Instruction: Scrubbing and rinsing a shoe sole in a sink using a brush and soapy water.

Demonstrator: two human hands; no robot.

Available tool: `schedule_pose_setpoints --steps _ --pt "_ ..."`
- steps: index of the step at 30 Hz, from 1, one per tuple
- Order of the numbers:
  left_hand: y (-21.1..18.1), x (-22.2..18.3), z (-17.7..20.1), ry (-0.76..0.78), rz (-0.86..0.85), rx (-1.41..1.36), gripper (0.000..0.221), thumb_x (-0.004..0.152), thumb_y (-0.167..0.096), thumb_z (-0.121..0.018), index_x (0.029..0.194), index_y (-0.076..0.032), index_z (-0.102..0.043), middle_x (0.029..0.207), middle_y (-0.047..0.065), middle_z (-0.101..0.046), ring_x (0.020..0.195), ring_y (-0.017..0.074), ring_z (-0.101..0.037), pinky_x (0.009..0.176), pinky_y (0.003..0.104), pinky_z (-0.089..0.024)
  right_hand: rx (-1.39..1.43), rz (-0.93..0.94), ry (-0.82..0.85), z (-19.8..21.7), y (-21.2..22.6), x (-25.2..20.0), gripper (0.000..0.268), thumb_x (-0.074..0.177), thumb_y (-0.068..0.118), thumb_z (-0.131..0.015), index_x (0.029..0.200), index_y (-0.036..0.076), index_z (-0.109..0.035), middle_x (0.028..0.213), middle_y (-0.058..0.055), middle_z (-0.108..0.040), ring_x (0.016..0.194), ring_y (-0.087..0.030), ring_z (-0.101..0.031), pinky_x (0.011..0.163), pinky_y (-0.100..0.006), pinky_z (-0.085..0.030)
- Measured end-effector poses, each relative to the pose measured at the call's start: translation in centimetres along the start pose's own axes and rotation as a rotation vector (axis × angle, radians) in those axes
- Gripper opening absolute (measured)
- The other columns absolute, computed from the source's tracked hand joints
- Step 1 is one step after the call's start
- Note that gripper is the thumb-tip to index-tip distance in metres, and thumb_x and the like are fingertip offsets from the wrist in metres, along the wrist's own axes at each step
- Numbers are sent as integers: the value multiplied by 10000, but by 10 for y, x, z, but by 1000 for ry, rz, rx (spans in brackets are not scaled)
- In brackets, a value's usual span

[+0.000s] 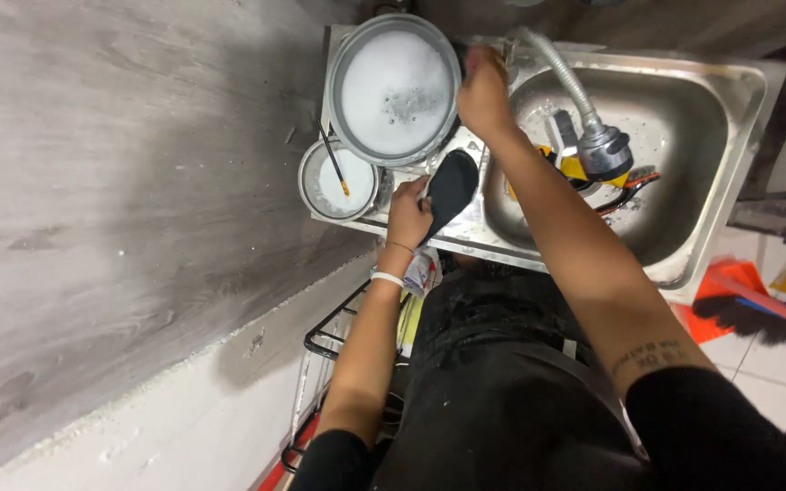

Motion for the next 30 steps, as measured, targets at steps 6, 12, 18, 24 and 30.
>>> schedule_pose_setpoints --steps 6,12,18,24,30 --pt "-56 -31 21 -256 -242 360 384 779 -47 -517 1162 -79 -498 1114 136 -485 1034 292 -455 882 429 -379 -122 -183 -88 -28 -20 21 412 678 -176 -548 1076 -112 -462 1026 -222 -431 939 -343 -522 770 -339 -520" --pt "-38 -33 13 -221 -289 391 417 812 -64 -506 1227 -67 -466 1173 133 -450 1039 297 -451 865 435 -390 24 -310 14 -23 -30 14 416 867 11 -428 1276 22 -355 1333 -175 -309 1251 -312 -288 1000 -368 -314" --pt "-95 -50 50 -310 -383 135 287 858 -70 -444 1132 -88 -526 1138 97 -470 1064 272 -454 911 427 -350 697 -695 -362 92 -49 -132 250 764 29 -445 847 211 -595 837 46 -665 692 -103 -609 585 -205 -393" --pt "-110 26 -94 176 -201 -609 175 902 -194 -438 1027 -112 -530 1020 56 -600 856 172 -620 740 267 -464 1510 -821 269 89 -32 -118 463 848 461 -518 533 226 -273 523 95 -127 426 -22 -122 361 -159 -56" --pt "-129 105 -245 378 477 -1571 224 784 -81 -478 822 48 -658 769 129 -645 706 228 -589 652 331 -473 327 -248 -186 171 24 -116 470 856 124 -617 1254 157 -369 1011 -43 -475 883 -105 -483 782 -222 -425"
Point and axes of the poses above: each hand's wrist, its own x-axis towards the middle knuckle, its own z-axis out of the back of the hand, y = z × x, the point moved 7 cm from there along x, towards the middle knuckle
